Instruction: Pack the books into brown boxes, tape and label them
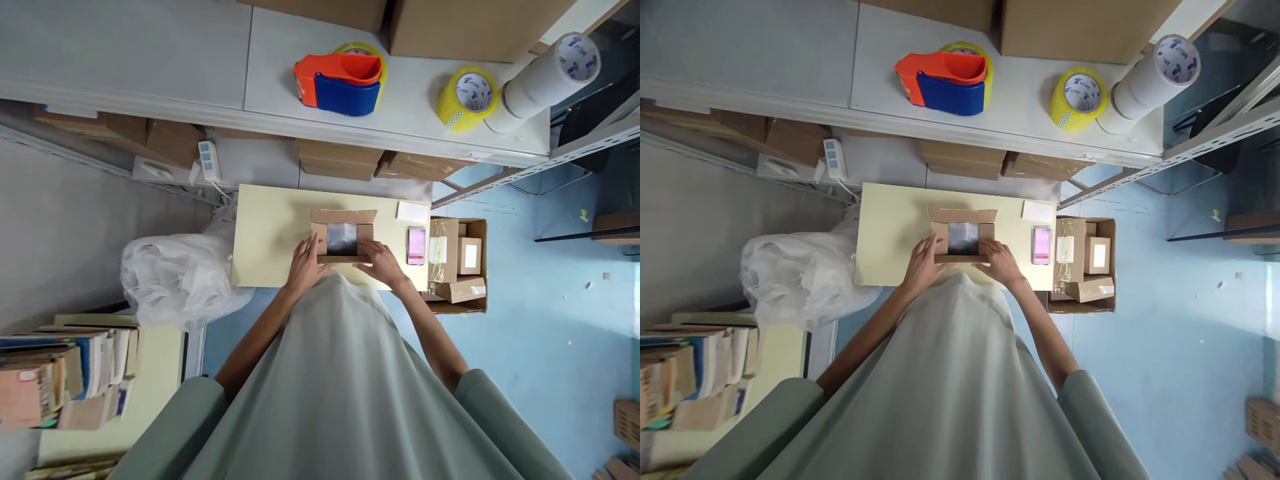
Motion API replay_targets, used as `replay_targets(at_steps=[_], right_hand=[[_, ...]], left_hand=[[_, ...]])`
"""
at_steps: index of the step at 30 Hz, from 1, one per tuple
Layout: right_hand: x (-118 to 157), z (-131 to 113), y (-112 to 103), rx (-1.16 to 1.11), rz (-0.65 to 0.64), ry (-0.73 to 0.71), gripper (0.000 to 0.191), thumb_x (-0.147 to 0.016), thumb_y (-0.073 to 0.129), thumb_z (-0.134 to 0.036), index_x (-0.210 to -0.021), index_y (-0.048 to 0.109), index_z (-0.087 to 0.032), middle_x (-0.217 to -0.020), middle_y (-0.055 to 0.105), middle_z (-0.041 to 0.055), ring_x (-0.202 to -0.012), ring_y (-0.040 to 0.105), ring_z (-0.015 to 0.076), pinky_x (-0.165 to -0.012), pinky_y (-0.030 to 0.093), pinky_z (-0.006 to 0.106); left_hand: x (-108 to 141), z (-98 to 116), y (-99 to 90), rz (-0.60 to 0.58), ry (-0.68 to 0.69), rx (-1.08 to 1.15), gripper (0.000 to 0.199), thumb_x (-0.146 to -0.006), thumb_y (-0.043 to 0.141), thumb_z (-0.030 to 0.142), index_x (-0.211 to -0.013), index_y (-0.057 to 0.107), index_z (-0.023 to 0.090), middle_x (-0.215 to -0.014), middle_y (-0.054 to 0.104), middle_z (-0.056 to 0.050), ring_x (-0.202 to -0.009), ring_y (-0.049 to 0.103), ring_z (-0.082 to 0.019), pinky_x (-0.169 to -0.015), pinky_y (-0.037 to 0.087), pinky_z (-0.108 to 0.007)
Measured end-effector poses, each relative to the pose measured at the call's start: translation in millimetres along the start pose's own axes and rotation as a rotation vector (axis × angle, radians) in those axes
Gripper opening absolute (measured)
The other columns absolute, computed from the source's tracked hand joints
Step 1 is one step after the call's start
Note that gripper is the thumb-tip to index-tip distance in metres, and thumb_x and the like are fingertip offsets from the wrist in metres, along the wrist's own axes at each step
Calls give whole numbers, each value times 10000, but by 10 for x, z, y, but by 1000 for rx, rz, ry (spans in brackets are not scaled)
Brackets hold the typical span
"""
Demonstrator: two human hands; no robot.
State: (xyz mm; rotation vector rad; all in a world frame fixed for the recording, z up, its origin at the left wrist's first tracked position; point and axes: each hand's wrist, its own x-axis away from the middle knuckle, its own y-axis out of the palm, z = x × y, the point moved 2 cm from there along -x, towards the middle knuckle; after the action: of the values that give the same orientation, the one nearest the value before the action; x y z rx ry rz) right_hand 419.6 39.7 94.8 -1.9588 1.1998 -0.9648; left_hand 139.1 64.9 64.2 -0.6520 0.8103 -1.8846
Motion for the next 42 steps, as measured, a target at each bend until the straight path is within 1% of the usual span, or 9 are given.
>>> replay_targets(at_steps=[6, 10, 14, 17, 19, 22, 28, 36, 42], right_hand=[[-165, 207, -57, -115, 99, 146, 350, -1081, 672, -335, -1397, 751, -206, -1336, 776, 164, -1286, 688, 362, -1105, 615, 532], [-225, 323, -13, -115, 268, 318, 683, -1008, 704, -297, -1662, 536, -194, -1490, 641, 214, -1412, 597, 408, -1120, 617, 605], [-187, 310, 10, -168, 290, 278, 963, -1011, 681, -322, -1839, 191, -274, -1663, 497, 213, -1484, 583, 388, -1117, 635, 599], [-122, 280, 25, -183, 249, 224, 819, -1030, 650, -327, -1793, 355, -283, -1742, 455, 189, -1499, 601, 381, -1089, 661, 572], [-89, 273, 60, -202, 221, 225, 656, -1055, 616, -348, -1699, 527, -263, -1725, 514, 173, -1456, 651, 371, -1100, 663, 571], [-61, 258, 138, -289, 243, 264, 574, -1083, 556, -380, -1643, 607, -267, -1716, 576, 129, -1349, 741, 333, -1101, 676, 552], [37, 61, 323, -334, 262, 343, 594, -1111, 481, -406, -1689, 572, -306, -1709, 600, 59, -1239, 814, 330, -1056, 699, 536], [45, -179, 537, -49, 162, 268, 626, -1183, 327, -334, -1766, 420, -126, -1880, 246, 217, -1649, 486, 343, -1265, 516, 541], [-1, -179, 535, 131, 144, 222, 623, -1204, 319, -376, -1790, 376, -174, -1879, 291, 168, -1750, 298, 324, -1354, 394, 571]], left_hand=[[-314, -190, -156, 60, -87, 55, 1039, -1048, 761, 494, -1821, 127, 213, -1516, 691, -221, -1402, 696, -364, -1120, 620, -500], [-585, -141, -253, 148, -31, -36, 1156, -919, 908, 359, -1801, 190, 151, -1745, 415, -292, -1633, 459, -440, -1270, 519, -554], [-592, -110, -320, 109, 40, -66, 806, -894, 902, 250, -1612, 540, 190, -1616, 547, -223, -1544, 545, -406, -1283, 509, -555], [-441, -154, -295, 67, 22, -41, 296, -983, 803, 287, -1271, 755, 239, -1454, 671, -161, -1417, 650, -361, -1218, 569, -518], [-345, -184, -235, 66, -32, 12, 142, -1025, 740, 307, -1145, 790, 250, -1454, 696, -134, -1299, 729, -317, -1151, 619, -476], [-264, -198, -132, 153, -163, 115, 171, -1030, 726, 326, -1156, 811, 249, -1496, 709, -118, -1176, 791, -270, -1081, 669, -437], [-135, -187, -44, 316, -344, 268, 232, -1018, 741, 279, -1225, 820, 209, -1486, 756, -145, -1228, 807, -301, -1075, 694, -478], [52, -292, -9, 267, -404, 224, 269, -1036, 732, 266, -1287, 821, 231, -1567, 715, -131, -1202, 829, -343, -1107, 675, -546], [-7, -351, 10, 239, -310, 153, 295, -1078, 677, 369, -1329, 808, 288, -1599, 693, -110, -1299, 782, -378, -1095, 677, -587]])
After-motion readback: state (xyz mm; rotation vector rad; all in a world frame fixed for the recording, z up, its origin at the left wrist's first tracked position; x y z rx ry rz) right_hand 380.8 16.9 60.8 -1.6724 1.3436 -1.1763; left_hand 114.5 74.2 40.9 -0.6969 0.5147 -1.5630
